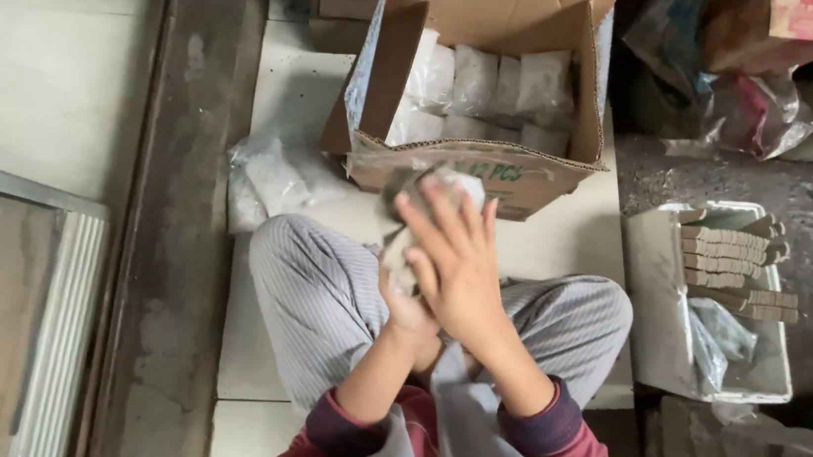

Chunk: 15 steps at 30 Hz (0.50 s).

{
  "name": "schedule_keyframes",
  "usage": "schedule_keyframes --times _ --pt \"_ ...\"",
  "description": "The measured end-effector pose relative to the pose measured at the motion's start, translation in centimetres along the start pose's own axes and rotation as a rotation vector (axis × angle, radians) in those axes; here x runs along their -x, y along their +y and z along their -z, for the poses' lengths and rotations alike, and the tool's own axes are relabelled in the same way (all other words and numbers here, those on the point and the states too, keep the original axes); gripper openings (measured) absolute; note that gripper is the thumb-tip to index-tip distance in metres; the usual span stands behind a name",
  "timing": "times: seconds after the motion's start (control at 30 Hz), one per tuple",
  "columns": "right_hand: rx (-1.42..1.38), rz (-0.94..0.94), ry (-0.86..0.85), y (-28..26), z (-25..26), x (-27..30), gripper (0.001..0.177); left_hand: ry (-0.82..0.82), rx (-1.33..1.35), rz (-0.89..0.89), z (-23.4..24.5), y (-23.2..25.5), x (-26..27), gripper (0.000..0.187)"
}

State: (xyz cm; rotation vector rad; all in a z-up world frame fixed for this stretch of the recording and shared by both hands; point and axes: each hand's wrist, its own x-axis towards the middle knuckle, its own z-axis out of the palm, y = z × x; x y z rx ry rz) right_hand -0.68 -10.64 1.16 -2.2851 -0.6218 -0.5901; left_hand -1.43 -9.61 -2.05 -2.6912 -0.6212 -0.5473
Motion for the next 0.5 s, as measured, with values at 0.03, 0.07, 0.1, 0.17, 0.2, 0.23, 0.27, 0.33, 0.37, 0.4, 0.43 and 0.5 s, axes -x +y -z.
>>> schedule_keyframes --times 0.03,0.07,0.1,0.17,0.2,0.23,0.27,0.33,0.37,0.4,0.43,0.5 --pt "-0.049 -0.054 0.016 -0.1 -0.1 -0.6 0.046 0.144 -0.528 -0.171 -1.6 -0.4 0.1 0.058" --pt "-0.098 -0.113 0.024 -0.3 0.1 -0.8 0.047 0.279 -1.055 -0.346 -3.0 -0.9 0.5 0.059" --pt "-0.1 -0.119 0.021 -0.4 0.3 -1.2 0.047 0.276 -1.056 -0.353 -4.4 -1.6 1.1 0.059" --pt "-0.432 -0.344 0.145 -0.2 0.5 -2.4 0.052 0.7 -2.634 -0.859 -7.4 -2.6 1.6 0.061" --pt "-0.429 -0.342 0.152 1.0 -0.3 -1.6 0.052 0.706 -2.634 -0.85 -7.2 -2.7 1.4 0.061" --pt "-0.598 -0.476 0.131 2.2 -1.1 -0.7 0.054 0.613 -2.76 -0.73 -6.9 -2.8 1.2 0.059" --pt "-0.768 -0.616 0.102 3.2 -1.8 0.5 0.056 0.514 -2.875 -0.613 -6.6 -3.0 1.4 0.058" --pt "-0.845 -1.032 -0.02 0.6 -0.2 -0.5 0.077 0.537 -3.184 -0.406 -6.1 -3.7 0.8 0.054" --pt "-0.904 -1.446 -0.153 -0.7 0.6 -1.2 0.102 0.541 -3.479 -0.144 -5.9 -3.9 0.4 0.052" --pt "-0.903 -1.45 -0.152 0.7 -0.7 0.2 0.102 0.546 -3.477 -0.147 -5.2 -5.0 -1.5 0.052" --pt "-1.1 -1.233 0.038 2.0 -2.1 1.6 0.087 0.386 -3.929 0.373 -4.5 -6.0 -3.3 0.057" --pt "-1.271 -1.014 0.221 3.1 -3.1 3.8 0.075 0.149 -4.25 1.101 -4.0 -7.2 -4.2 0.063"
